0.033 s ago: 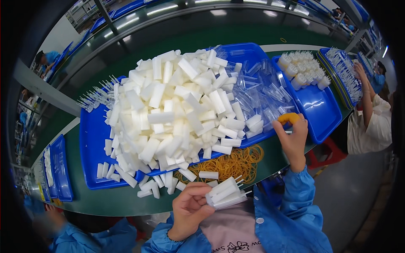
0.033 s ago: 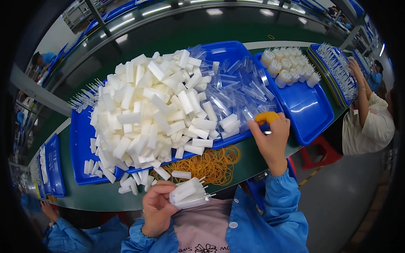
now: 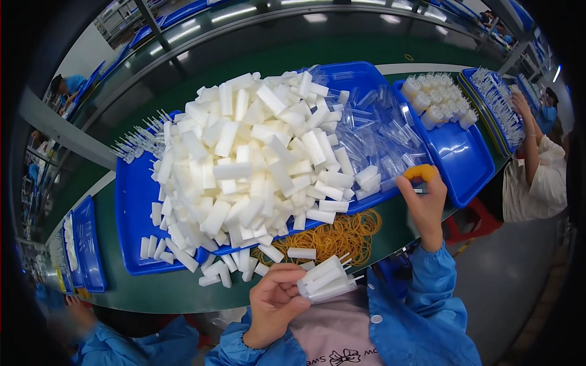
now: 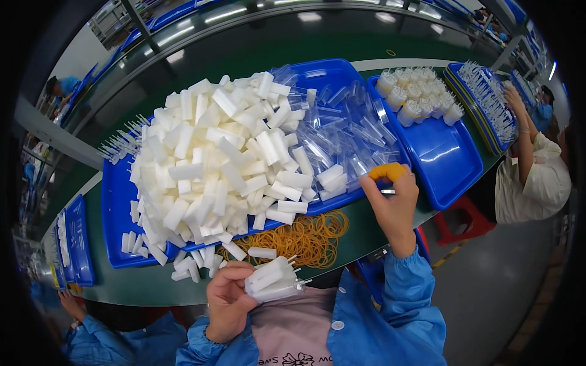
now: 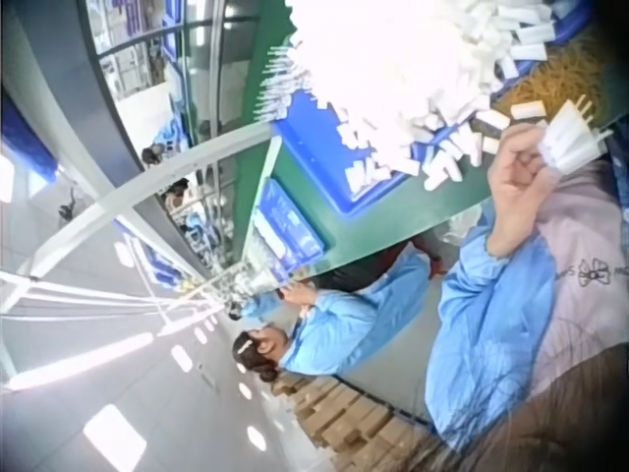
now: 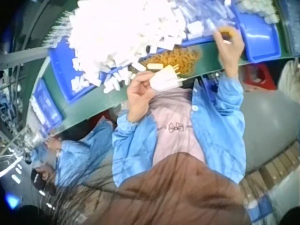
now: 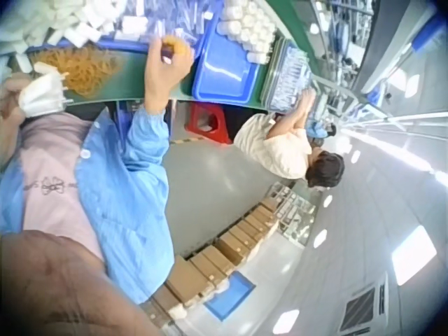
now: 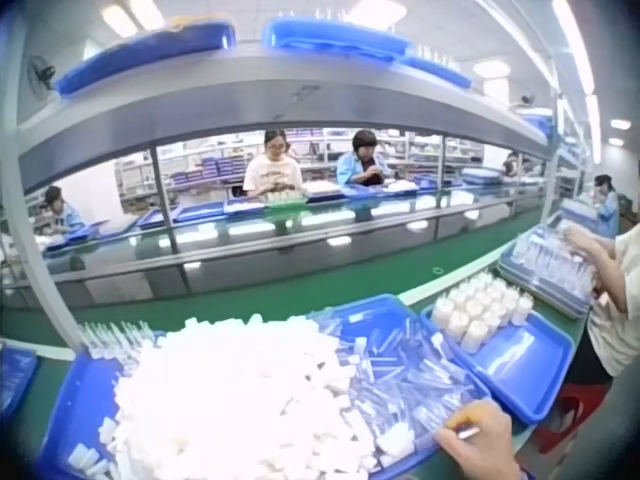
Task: The person assembles cotton swabs by inserting white cotton pieces into clear plastic tubes. They then bundle the assembled swabs with rubber bands and place them into a blue tray. The process is repeated continuously throughout the video.
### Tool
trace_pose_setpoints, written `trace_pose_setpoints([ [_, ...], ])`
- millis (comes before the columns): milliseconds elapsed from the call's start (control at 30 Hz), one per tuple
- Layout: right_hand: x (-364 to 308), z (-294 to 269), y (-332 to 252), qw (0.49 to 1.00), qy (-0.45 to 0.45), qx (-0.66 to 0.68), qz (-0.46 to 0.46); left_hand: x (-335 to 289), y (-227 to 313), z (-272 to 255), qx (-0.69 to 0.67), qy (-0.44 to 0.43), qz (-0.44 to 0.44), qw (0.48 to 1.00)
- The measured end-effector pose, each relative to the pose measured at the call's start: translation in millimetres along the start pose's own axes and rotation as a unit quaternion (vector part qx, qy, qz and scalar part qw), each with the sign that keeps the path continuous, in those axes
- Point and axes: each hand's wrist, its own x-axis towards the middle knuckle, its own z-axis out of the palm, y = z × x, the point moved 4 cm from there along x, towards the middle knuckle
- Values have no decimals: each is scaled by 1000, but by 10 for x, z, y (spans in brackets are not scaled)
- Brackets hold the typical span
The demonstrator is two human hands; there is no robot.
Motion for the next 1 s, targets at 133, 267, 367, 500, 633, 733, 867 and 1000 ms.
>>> trace_pose_setpoints([
  [133, -246, -108, -220, 917, -19, 385, 107, 2, -16, -7, 5, 5, 0, 1000],
  [267, -574, -75, -563, 849, -52, 513, 113, 9, -36, 12, 40, -5, 15, 999],
  [367, -636, -63, -694, 836, -79, 532, 107, 5, -11, 39, 53, -13, 18, 998],
  [500, -631, -84, -710, 832, -110, 542, 49, -19, 20, 38, 38, -8, 10, 999],
  [633, -652, -48, -744, 814, -129, 564, 62, -18, 7, 52, 48, -11, 12, 999],
  [733, -669, -16, -773, 815, -159, 550, 88, -13, 29, 74, 82, -14, 25, 996],
  [867, -671, -111, -739, 840, -134, 525, 40, -24, 66, 85, 109, -12, 40, 993],
  [1000, -641, -150, -729, 851, -112, 510, 57, -18, 83, 83, 106, -5, 51, 993],
])
